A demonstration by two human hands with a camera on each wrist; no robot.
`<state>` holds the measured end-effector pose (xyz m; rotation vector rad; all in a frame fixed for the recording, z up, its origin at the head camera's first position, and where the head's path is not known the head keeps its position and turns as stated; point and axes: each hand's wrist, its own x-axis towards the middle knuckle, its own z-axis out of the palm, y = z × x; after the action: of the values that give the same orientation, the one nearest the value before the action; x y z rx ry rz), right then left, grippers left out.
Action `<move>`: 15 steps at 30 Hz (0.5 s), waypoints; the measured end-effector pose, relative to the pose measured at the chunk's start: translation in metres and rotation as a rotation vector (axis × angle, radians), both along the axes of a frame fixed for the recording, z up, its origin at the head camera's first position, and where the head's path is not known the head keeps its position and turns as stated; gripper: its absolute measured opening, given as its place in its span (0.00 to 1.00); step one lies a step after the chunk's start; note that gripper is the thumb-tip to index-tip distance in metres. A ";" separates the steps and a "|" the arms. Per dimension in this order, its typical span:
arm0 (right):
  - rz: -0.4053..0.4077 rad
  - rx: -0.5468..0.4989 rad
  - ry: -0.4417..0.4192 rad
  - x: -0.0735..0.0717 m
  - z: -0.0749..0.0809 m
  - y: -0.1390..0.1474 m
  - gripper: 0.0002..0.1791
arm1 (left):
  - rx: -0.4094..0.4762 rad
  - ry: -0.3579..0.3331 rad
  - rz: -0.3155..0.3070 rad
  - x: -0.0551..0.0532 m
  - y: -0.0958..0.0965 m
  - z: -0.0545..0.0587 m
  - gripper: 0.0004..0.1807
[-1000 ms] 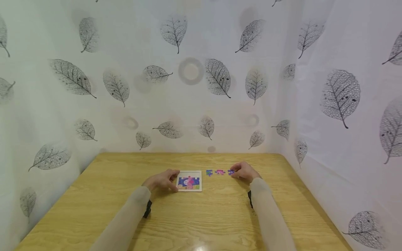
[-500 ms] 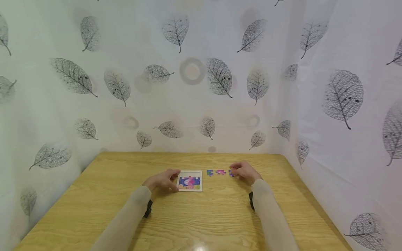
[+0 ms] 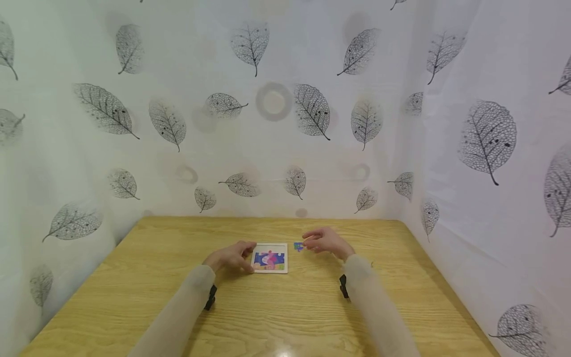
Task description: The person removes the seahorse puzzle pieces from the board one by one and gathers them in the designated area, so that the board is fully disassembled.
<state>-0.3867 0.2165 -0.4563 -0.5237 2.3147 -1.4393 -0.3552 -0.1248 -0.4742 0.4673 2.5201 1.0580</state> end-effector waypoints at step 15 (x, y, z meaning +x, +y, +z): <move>0.192 0.012 0.016 0.013 -0.006 -0.048 0.21 | 0.005 -0.010 0.011 0.002 0.002 0.001 0.49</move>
<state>-0.3740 0.1689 -0.4622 -0.7340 2.2151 -1.3351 -0.3535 -0.1231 -0.4728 0.4494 2.5151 1.0677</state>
